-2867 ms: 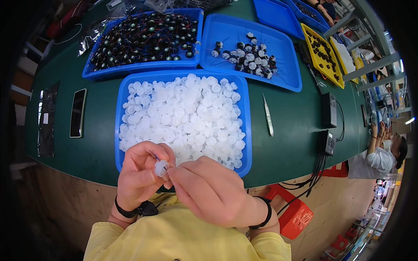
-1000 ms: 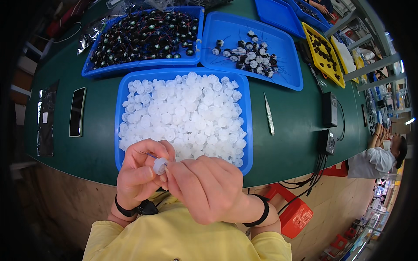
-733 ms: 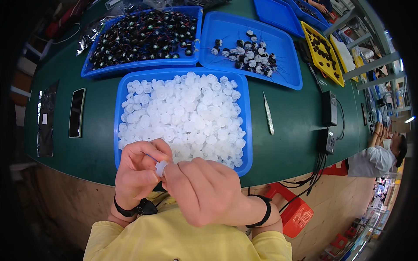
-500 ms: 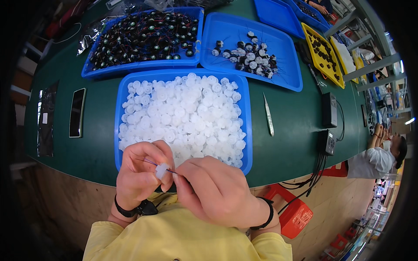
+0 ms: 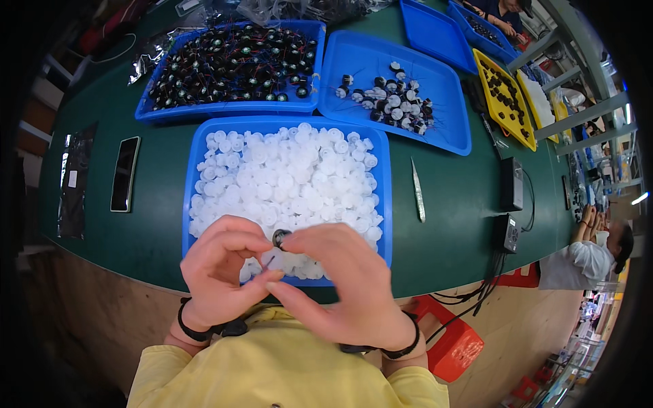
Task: Assembling small plastic caps by inserting metal wires using a handheld tool.
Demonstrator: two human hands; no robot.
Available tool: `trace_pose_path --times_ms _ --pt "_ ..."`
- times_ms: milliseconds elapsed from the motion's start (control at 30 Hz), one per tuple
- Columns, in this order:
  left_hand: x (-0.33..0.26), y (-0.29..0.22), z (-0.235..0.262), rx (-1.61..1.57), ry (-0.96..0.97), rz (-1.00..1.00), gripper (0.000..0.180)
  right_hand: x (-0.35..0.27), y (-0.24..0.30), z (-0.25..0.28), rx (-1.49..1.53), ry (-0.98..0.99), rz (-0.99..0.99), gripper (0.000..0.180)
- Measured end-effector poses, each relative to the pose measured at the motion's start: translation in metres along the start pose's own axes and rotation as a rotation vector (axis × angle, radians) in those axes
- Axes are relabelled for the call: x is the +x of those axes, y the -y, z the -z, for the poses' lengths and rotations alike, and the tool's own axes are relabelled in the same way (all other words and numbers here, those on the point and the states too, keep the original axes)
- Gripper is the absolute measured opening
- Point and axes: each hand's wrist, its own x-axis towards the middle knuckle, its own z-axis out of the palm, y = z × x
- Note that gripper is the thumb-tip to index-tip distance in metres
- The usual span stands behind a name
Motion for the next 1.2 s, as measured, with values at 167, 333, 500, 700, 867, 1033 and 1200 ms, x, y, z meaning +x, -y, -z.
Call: trace_pose_path --times_ms 167,333,500,700,867,1033,1200 --pt "-0.003 0.001 -0.011 0.390 -0.041 -0.225 0.032 -0.009 -0.018 -0.014 -0.199 -0.044 0.221 0.015" --pt "-0.006 -0.001 -0.015 0.470 -0.053 -0.202 0.031 -0.013 -0.033 -0.016 -0.348 -0.184 0.477 0.011" --pt "0.000 -0.002 -0.015 0.408 0.013 -0.180 0.036 -0.022 -0.040 -0.016 -0.119 -0.242 0.271 0.009" --pt "0.002 0.002 0.004 -0.775 0.149 0.632 0.029 -0.022 -0.039 -0.012 0.143 -0.179 0.187 0.012" --pt "-0.002 0.007 0.005 -0.785 0.155 0.622 0.029 -0.017 -0.030 -0.002 0.176 -0.019 0.140 0.024" --pt "0.001 0.009 0.003 -0.726 0.252 0.619 0.026 -0.017 -0.037 0.007 0.126 0.086 0.187 0.023" --pt "-0.001 0.008 -0.006 -0.651 0.152 0.488 0.027 -0.024 -0.026 0.000 -0.363 -0.121 0.341 0.022"
